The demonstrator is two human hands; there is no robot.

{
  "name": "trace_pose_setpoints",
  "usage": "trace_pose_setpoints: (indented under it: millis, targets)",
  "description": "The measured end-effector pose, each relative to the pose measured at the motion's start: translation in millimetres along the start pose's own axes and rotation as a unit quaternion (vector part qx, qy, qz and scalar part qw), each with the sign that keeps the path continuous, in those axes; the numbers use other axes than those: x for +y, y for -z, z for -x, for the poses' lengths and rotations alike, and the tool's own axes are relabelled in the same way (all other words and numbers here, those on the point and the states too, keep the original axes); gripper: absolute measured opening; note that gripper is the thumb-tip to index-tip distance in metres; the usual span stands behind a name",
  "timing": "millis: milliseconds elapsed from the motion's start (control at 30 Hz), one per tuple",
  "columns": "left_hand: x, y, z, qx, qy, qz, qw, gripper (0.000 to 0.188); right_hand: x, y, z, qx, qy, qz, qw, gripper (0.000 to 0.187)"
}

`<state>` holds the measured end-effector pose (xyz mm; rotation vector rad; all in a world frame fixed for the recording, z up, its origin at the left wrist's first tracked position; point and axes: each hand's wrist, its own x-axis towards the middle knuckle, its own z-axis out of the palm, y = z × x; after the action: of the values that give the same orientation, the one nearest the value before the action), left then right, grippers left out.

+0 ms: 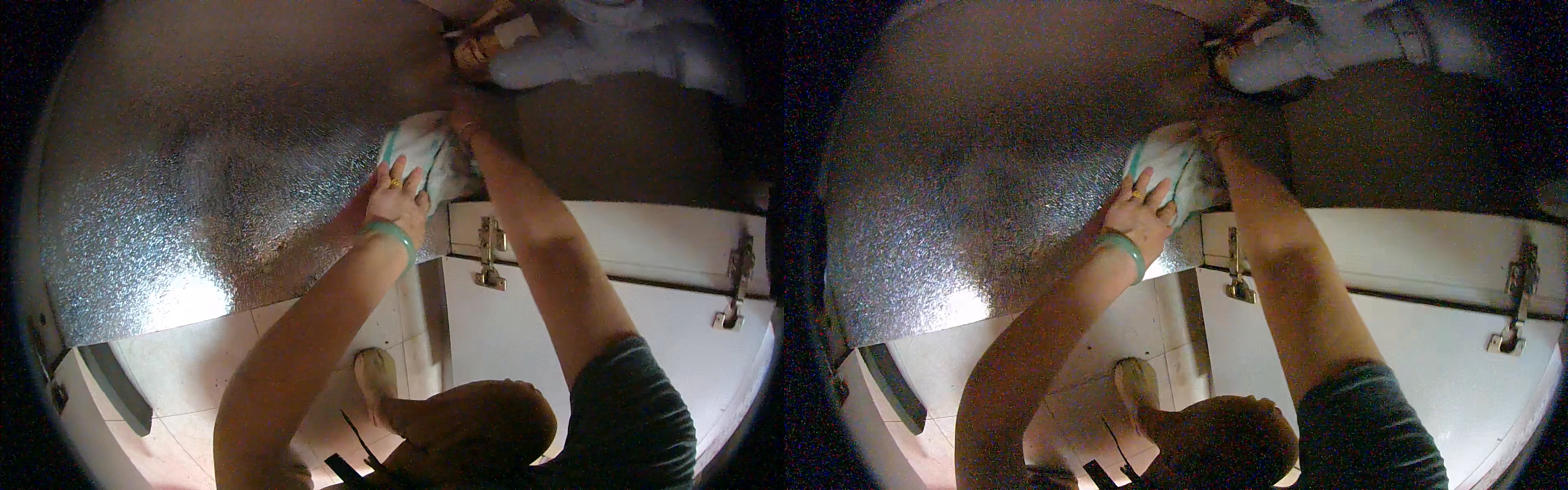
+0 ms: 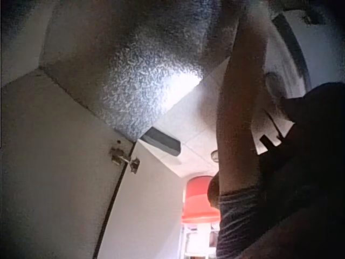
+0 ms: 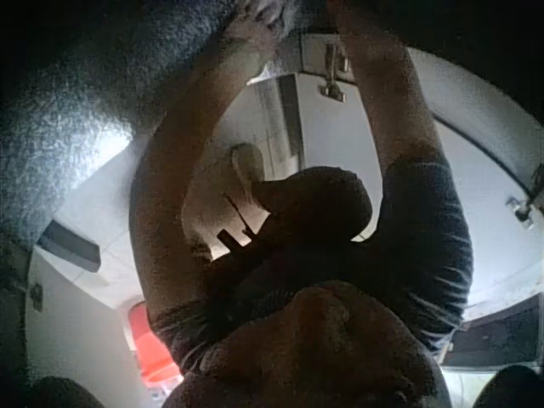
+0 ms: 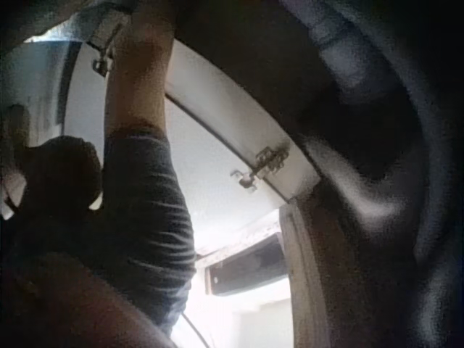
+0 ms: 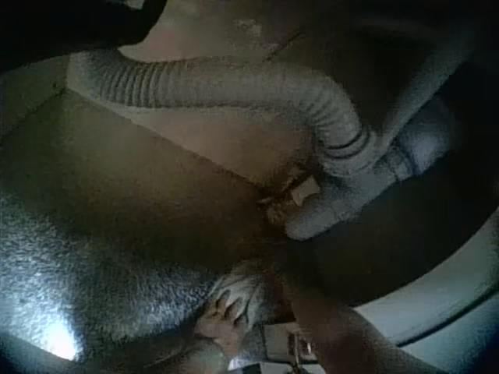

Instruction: The person squats in front of an open under-sink cabinet and wipes the interior surfaces with a cloth. They clean the bottom, sides, and back of the cabinet, maneuvering around the plumbing pipes and a silver foil liner.

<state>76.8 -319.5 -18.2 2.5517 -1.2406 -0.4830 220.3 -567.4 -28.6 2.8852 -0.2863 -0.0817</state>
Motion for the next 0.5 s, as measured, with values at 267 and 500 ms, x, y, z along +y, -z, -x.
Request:
trace_pose_setpoints:
  millis: [267, 500]
  targets:
    - [-4.7, -27.0, -87.3, 0.102, 0.053, -0.033, 0.993, 0.046, 100.0, -42.6, -84.6, -0.036, 0.046, 0.076, 0.995, 0.037]
    - [0.2, 20.5, -118.6, 0.029, 0.031, 0.09, 0.995, 0.059, 144.5, -42.9, -108.2, -0.054, 0.038, 0.086, 0.994, 0.036]
